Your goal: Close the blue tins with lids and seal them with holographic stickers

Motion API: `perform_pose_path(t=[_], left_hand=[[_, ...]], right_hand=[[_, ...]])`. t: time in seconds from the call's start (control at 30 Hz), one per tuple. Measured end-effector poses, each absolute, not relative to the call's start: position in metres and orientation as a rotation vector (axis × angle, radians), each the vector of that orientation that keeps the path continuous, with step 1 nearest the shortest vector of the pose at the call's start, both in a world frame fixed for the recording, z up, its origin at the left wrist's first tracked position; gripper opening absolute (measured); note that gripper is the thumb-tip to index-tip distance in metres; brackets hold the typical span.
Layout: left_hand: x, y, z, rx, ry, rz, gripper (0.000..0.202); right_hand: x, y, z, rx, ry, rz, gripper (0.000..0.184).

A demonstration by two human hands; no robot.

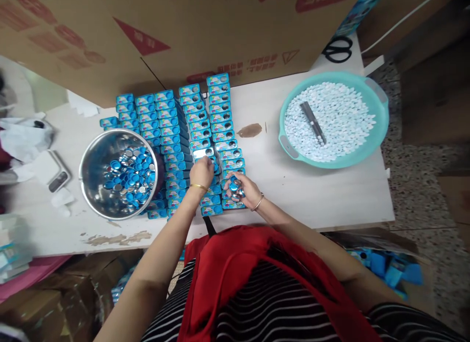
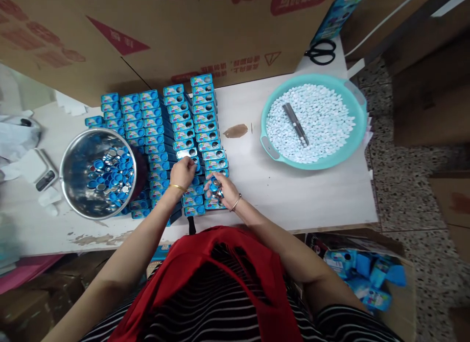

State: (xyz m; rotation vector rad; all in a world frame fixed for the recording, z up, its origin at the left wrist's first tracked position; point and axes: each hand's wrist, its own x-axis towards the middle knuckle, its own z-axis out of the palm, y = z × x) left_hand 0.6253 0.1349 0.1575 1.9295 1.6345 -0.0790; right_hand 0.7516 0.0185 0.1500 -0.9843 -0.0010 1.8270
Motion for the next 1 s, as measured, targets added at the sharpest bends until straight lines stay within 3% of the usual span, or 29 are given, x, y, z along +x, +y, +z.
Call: perform_pose_path(t=[0.27, 0.5, 0.7, 0.87, 1.0], left_hand=[[0.612, 0.117, 0.164, 1.549, 1.139, 0.18, 0.012], [0.608, 0.11, 0.159, 1.359, 1.305, 0.457, 0.018], [0.615, 0.106, 0.166, 1.423, 1.148, 0.31, 0.018], [0.611, 0.105, 0.162, 1.382, 1.332, 0.449, 0.015], [0.615, 0.082, 0.161, 1.653, 1.253, 0.099, 0.005]], right_hand=[[0.743, 0.029, 0.146, -1.054, 0.0, 1.845, 0.041], [0.747, 0.029, 0.142, -0.99, 0.019, 1.828, 0.038], [0.748, 0.03, 0.144, -0.972, -0.026, 1.856, 0.042], [0.754, 0.029, 0.144, -0.992, 0.035, 1.825, 0.038], [0.776, 0.011, 0.147, -1.036, 0.016, 1.739, 0.041]])
